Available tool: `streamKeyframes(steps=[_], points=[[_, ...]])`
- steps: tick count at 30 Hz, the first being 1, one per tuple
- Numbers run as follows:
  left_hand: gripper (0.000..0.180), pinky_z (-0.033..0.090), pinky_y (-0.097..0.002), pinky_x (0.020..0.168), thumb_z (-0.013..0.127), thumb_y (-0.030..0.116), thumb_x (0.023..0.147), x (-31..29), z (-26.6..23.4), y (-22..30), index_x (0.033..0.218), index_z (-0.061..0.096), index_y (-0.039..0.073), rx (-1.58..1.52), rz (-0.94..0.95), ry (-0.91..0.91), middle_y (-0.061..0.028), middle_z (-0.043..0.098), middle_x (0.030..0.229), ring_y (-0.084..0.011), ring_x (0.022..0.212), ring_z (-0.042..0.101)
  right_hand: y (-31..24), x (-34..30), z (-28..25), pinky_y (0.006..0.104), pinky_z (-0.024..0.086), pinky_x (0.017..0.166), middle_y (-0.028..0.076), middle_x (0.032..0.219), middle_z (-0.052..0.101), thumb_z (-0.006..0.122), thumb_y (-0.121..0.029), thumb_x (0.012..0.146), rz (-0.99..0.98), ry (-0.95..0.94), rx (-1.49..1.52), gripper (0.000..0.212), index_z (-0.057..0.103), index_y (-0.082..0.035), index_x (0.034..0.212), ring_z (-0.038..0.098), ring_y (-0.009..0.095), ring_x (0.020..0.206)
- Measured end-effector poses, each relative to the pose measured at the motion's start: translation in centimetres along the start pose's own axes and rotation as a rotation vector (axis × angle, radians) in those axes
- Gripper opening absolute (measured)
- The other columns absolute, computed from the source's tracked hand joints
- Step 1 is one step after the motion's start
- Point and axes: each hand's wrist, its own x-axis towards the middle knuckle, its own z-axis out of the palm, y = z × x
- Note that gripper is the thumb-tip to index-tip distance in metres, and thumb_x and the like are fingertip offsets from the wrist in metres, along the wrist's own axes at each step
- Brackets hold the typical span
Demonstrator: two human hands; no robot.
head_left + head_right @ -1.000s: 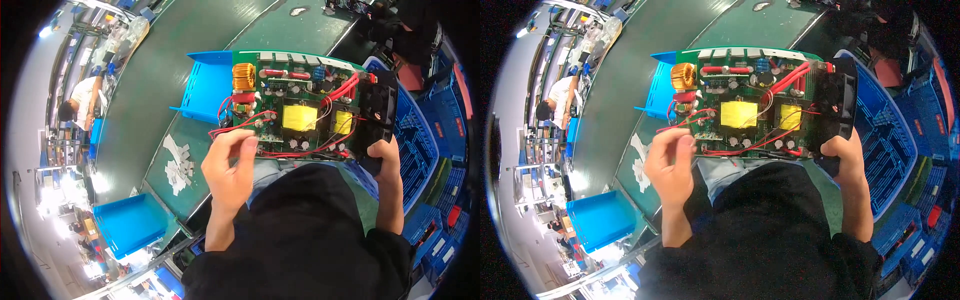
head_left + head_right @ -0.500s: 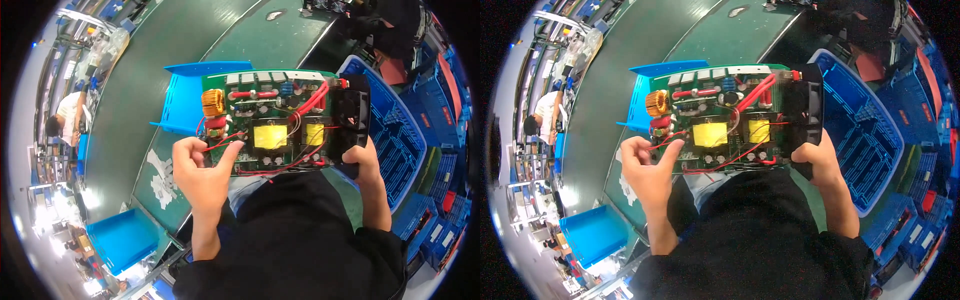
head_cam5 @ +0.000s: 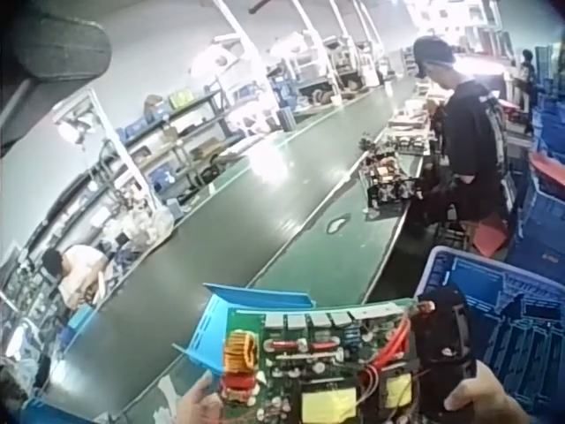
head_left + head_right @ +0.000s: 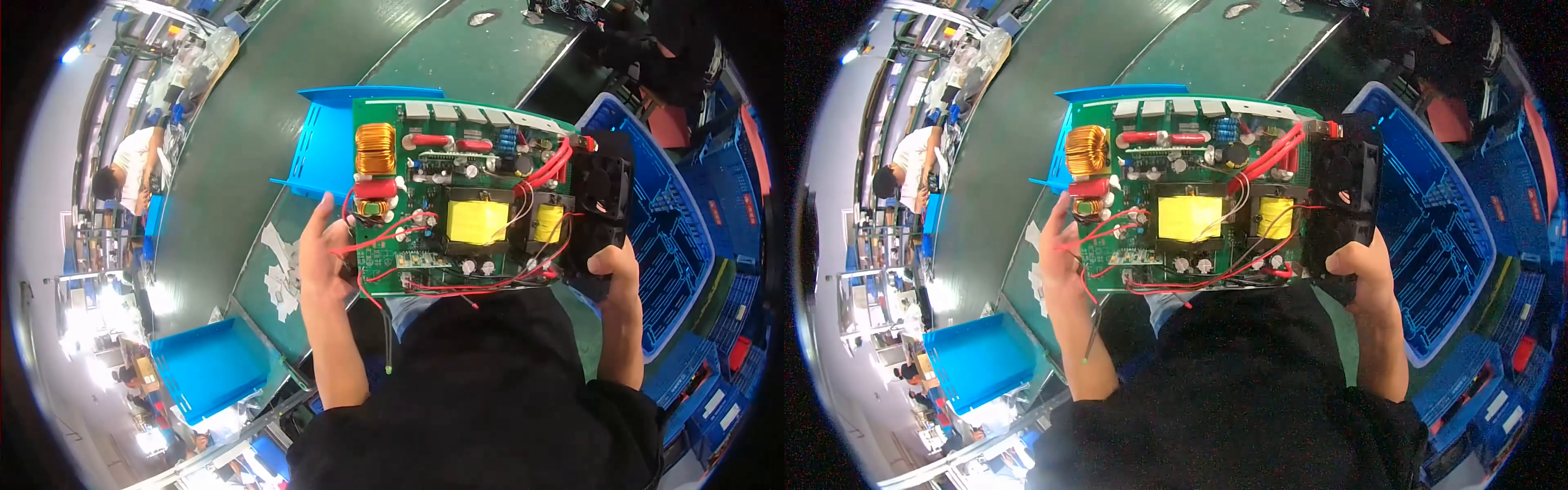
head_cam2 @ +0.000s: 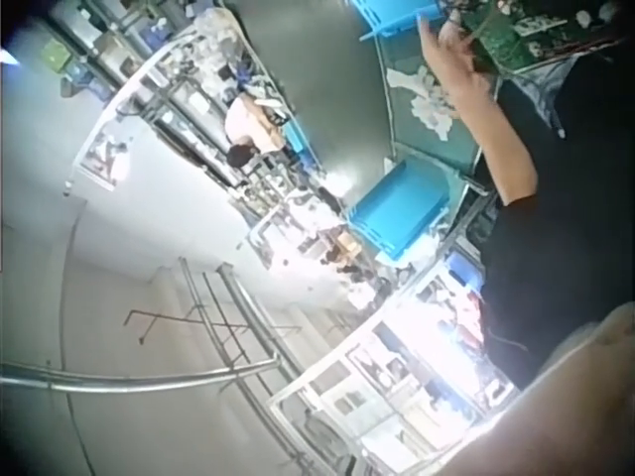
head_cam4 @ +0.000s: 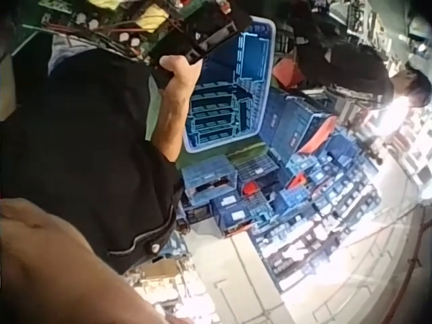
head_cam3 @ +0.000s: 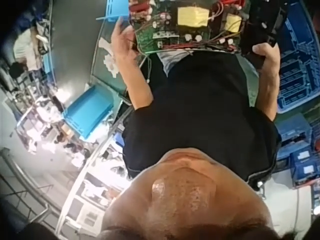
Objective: Assembling electronic circuit board units into plastic housings and managing component bins on a factory assembly line.
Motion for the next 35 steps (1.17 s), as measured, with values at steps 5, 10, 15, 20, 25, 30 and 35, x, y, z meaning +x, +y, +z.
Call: streamKeyframes(steps=[5,10,15,20,25,30,35], points=[[0.052,0.055,-0.0477,0.089,0.054,0.041,0.097,2.4,-4.4,0.2,0.126,0.058,-0.002,-0.211,0.152,-0.205,-0.0211,0.067,0.116,-0.0328,0.100,0.068,1.9,-0.2,-2.1,0.0331,0.055,0.076,0.015,0.102,0.065,0.054,-0.013,0.056,0.026,0.059,0.002,0.069,0.053,0.009,0.122,0.064,0.024,0.085],[0.045,0.058,-0.0450,0.082,0.055,0.032,0.097,1.2,0.9,3.1,0.127,0.058,-0.001,-0.031,0.157,-0.192,-0.0212,0.068,0.109,-0.0327,0.093,0.069,3.2,-0.6,-2.2,0.0337,0.056,0.072,0.015,0.102,0.064,0.054,-0.013,0.058,0.028,0.091,0.048,0.069,0.052,0.008,0.124,0.064,0.024,0.081],[0.047,0.055,-0.0390,0.069,0.052,0.036,0.095,3.9,1.6,5.2,0.119,0.059,-0.003,0.247,0.387,-0.003,-0.0173,0.068,0.098,-0.0252,0.080,0.067,3.5,-0.2,-1.4,0.0300,0.055,0.067,0.012,0.101,0.064,0.054,-0.013,0.062,-0.113,0.134,-0.056,0.066,0.052,0.007,0.125,0.064,0.021,0.078],[0.053,0.054,-0.0319,0.079,0.050,0.042,0.096,7.3,-1.7,5.2,0.134,0.051,0.004,0.957,0.656,0.005,-0.0091,0.063,0.110,-0.0182,0.092,0.063,4.5,1.2,-3.5,0.0284,0.051,0.062,0.007,0.094,0.062,0.054,-0.011,0.067,-0.030,0.250,-0.063,0.056,0.054,0.004,0.121,0.059,0.016,0.071],[0.061,0.053,-0.0310,0.076,0.037,0.054,0.102,9.5,-2.1,2.2,0.139,0.047,0.006,0.939,0.729,0.015,-0.0056,0.062,0.106,-0.0140,0.089,0.061,5.6,2.3,-3.8,0.0265,0.048,0.060,0.004,0.089,0.059,0.054,-0.007,0.069,0.011,0.296,-0.028,0.043,0.056,0.002,0.111,0.056,0.013,0.069],[0.058,0.057,-0.0331,0.065,0.036,0.049,0.103,9.9,-5.7,3.2,0.133,0.050,0.001,0.838,0.807,0.122,-0.0124,0.066,0.102,-0.0190,0.078,0.065,6.4,2.5,-3.8,0.0251,0.046,0.059,0.001,0.082,0.055,0.053,-0.007,0.071,0.061,0.255,-0.058,0.038,0.057,0.002,0.108,0.053,0.011,0.067],[0.051,0.051,-0.0260,0.078,0.038,0.042,0.103,10.3,-7.3,3.9,0.137,0.045,0.004,0.735,0.694,-0.036,-0.0102,0.060,0.118,-0.0139,0.093,0.058,6.9,2.6,-4.7,0.0248,0.047,0.061,0.002,0.084,0.055,0.053,-0.009,0.072,0.078,0.220,-0.103,0.039,0.056,0.002,0.109,0.052,0.010,0.068]])
